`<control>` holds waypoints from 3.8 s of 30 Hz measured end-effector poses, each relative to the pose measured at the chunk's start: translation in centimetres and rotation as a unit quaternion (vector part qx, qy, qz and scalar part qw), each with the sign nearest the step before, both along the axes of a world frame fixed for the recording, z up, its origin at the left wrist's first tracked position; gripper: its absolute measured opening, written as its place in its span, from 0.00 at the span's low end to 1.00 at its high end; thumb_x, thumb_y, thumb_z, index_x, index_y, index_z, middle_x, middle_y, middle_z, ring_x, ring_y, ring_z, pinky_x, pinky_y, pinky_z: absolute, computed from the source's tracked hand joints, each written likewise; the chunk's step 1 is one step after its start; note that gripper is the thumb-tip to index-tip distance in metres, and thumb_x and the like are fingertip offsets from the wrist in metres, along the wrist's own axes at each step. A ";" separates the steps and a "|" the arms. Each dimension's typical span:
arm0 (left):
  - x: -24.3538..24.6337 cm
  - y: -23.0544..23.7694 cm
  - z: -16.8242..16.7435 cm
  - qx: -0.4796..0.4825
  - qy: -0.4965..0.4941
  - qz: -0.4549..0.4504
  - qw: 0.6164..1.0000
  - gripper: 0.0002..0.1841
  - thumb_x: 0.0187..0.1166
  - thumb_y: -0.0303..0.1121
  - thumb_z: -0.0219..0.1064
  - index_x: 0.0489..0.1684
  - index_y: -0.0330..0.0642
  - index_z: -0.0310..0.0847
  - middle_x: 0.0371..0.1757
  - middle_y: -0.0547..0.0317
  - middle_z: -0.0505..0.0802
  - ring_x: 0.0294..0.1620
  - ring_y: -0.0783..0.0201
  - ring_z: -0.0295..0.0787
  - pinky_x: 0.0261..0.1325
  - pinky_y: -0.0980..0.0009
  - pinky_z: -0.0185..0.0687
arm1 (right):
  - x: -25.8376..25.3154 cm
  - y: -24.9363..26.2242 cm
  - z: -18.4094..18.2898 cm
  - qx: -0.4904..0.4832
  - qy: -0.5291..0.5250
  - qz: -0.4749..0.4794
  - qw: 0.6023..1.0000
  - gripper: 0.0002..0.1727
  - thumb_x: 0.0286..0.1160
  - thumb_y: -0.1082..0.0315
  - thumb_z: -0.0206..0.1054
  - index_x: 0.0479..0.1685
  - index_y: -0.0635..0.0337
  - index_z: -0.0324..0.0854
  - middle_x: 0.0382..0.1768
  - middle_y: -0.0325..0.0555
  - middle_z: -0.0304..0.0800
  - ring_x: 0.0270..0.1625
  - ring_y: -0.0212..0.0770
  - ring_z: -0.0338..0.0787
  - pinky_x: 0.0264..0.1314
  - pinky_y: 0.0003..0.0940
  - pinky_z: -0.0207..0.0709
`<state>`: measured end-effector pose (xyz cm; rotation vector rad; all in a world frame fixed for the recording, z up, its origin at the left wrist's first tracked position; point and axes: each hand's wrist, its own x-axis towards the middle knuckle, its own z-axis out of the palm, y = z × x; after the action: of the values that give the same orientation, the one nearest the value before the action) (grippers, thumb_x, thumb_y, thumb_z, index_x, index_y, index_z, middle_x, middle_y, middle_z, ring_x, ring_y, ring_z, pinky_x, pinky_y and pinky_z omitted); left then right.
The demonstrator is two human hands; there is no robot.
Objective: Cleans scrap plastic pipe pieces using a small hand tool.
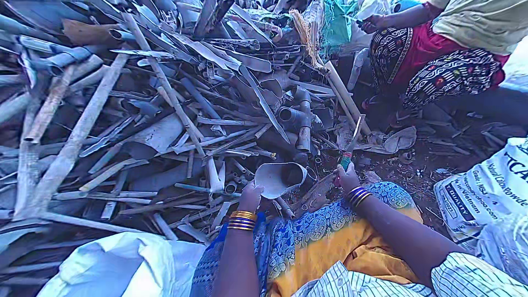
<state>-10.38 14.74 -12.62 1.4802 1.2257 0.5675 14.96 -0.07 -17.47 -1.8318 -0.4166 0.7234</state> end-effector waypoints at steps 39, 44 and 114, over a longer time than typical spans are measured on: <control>3.1 -7.3 -2.2 0.067 0.000 -0.024 0.997 0.31 0.92 0.26 0.52 0.92 0.26 0.46 0.84 0.26 0.72 0.87 0.44 0.70 0.89 0.55 0.60 | -9.8 1.2 2.7 -0.033 0.128 0.076 0.988 0.37 0.74 0.59 0.77 0.76 0.66 0.61 0.41 0.52 0.77 0.29 0.38 0.75 0.31 0.35 0.72; 2.1 -6.7 -1.6 -0.185 -0.228 -0.076 0.953 0.29 0.97 0.42 0.37 0.95 0.44 0.44 0.82 0.38 0.75 0.71 0.49 0.82 0.64 0.53 0.83 | -7.9 -0.5 5.2 -0.055 0.045 0.060 0.996 0.37 0.71 0.73 0.69 0.80 0.64 0.57 0.45 0.56 0.80 0.31 0.43 0.82 0.34 0.41 0.78; 4.0 -2.0 -0.9 -0.076 -0.570 0.201 0.793 0.21 0.95 0.46 0.37 0.70 0.44 0.68 0.54 0.59 0.88 0.56 0.68 0.89 0.58 0.63 0.87 | -13.0 0.1 14.1 -0.136 -0.347 0.364 0.854 0.28 0.95 0.57 0.45 0.85 0.60 0.70 0.59 0.64 0.90 0.65 0.63 0.89 0.66 0.59 0.77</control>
<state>-6.41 12.75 -13.50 0.4697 0.5412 1.3555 1.93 0.04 -3.42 -2.1763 -1.6196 0.5950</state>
